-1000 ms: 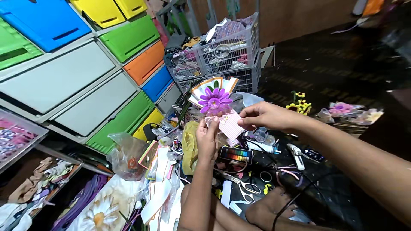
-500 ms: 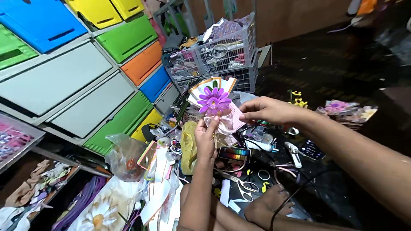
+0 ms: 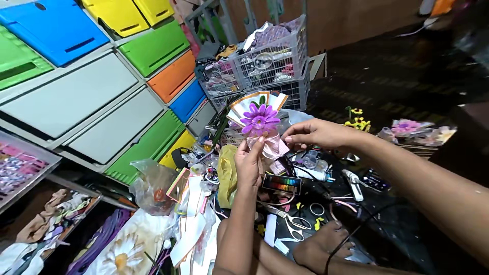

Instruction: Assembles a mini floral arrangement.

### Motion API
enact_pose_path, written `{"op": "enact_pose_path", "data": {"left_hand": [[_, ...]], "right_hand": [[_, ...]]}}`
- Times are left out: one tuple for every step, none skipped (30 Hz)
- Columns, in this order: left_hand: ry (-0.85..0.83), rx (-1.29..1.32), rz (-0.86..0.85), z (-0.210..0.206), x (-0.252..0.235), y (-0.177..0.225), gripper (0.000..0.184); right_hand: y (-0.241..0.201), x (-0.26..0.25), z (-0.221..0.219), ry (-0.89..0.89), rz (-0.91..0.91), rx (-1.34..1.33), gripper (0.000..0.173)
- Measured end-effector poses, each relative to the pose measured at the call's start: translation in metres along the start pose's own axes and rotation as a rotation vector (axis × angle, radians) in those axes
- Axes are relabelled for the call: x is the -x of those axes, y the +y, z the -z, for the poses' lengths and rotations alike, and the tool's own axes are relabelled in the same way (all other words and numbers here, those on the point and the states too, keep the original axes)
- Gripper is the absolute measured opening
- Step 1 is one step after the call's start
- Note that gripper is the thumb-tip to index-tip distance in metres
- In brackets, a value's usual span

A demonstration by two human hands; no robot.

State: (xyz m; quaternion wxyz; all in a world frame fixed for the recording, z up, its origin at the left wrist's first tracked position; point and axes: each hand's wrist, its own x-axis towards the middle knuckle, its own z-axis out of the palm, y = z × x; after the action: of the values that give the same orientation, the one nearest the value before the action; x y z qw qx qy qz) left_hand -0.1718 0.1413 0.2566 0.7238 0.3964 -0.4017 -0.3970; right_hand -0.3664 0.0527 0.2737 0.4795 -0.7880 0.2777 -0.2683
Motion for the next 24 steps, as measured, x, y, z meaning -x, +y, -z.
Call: {"op": "enact_pose_path", "data": {"left_hand": [[0.013,-0.060,-0.029,0.003,-0.001,0.001,0.014],[0.022,-0.119,-0.063,0.006,-0.003,0.002,0.016],[0.027,-0.169,-0.097,0.010,-0.004,0.002,0.018],[0.034,-0.212,-0.126,0.013,-0.006,0.002,0.020],[0.043,-0.252,-0.144,0.017,-0.007,0.003,0.022],[0.053,-0.292,-0.155,0.021,-0.009,0.003,0.023],[0.062,-0.331,-0.152,0.024,-0.010,0.002,0.024],[0.069,-0.352,-0.140,0.028,-0.011,0.002,0.024],[0.072,-0.351,-0.113,0.031,-0.013,0.000,0.021],[0.074,-0.327,-0.072,0.034,-0.015,-0.001,0.018],[0.067,-0.277,-0.010,0.035,-0.016,-0.003,0.014],[0.054,-0.212,0.071,0.037,-0.017,-0.004,0.013],[0.040,-0.129,0.160,0.039,-0.017,-0.005,0.014],[0.021,-0.038,0.247,0.041,-0.017,-0.006,0.016],[0.003,0.056,0.323,0.042,-0.018,-0.007,0.017],[-0.012,0.131,0.386,0.043,-0.018,-0.007,0.018],[-0.018,0.186,0.440,0.043,-0.018,-0.006,0.019],[-0.016,0.225,0.481,0.043,-0.018,-0.006,0.019],[-0.008,0.252,0.513,0.044,-0.018,-0.006,0.019],[-0.004,0.270,0.536,0.044,-0.019,-0.006,0.020],[-0.004,0.282,0.547,0.044,-0.018,-0.006,0.020],[-0.023,0.290,0.544,0.045,-0.018,-0.006,0.021],[-0.046,0.273,0.518,0.046,-0.017,-0.007,0.021],[-0.062,0.217,0.470,0.046,-0.016,-0.008,0.020]], "right_hand": [[0.001,0.001,0.004,0.017,-0.031,0.036,0.021],[0.003,0.001,0.009,0.039,-0.069,0.068,0.022],[0.007,0.002,0.015,0.059,-0.102,0.094,0.022],[0.010,0.003,0.020,0.081,-0.139,0.114,0.023],[0.014,0.004,0.024,0.104,-0.176,0.126,0.023],[0.019,0.005,0.028,0.126,-0.205,0.131,0.023],[0.023,0.005,0.031,0.147,-0.228,0.126,0.023],[0.027,0.006,0.034,0.161,-0.257,0.109,0.023],[0.029,0.006,0.037,0.174,-0.281,0.090,0.024],[0.033,0.006,0.039,0.183,-0.293,0.082,0.023],[0.035,0.006,0.040,0.189,-0.296,0.077,0.023],[0.035,0.006,0.040,0.190,-0.304,0.074,0.024],[0.035,0.006,0.040,0.190,-0.309,0.073,0.024],[0.033,0.007,0.039,0.187,-0.319,0.071,0.024],[0.032,0.007,0.038,0.185,-0.327,0.074,0.024],[0.031,0.007,0.037,0.181,-0.331,0.081,0.024],[0.031,0.007,0.036,0.175,-0.330,0.090,0.024],[0.030,0.007,0.036,0.167,-0.327,0.097,0.024],[0.029,0.007,0.036,0.158,-0.322,0.107,0.025],[0.028,0.007,0.036,0.154,-0.316,0.113,0.025],[0.027,0.007,0.035,0.153,-0.318,0.117,0.025],[0.026,0.007,0.034,0.151,-0.323,0.118,0.025],[0.024,0.007,0.034,0.149,-0.326,0.122,0.025],[0.024,0.007,0.033,0.149,-0.324,0.126,0.024]]}}
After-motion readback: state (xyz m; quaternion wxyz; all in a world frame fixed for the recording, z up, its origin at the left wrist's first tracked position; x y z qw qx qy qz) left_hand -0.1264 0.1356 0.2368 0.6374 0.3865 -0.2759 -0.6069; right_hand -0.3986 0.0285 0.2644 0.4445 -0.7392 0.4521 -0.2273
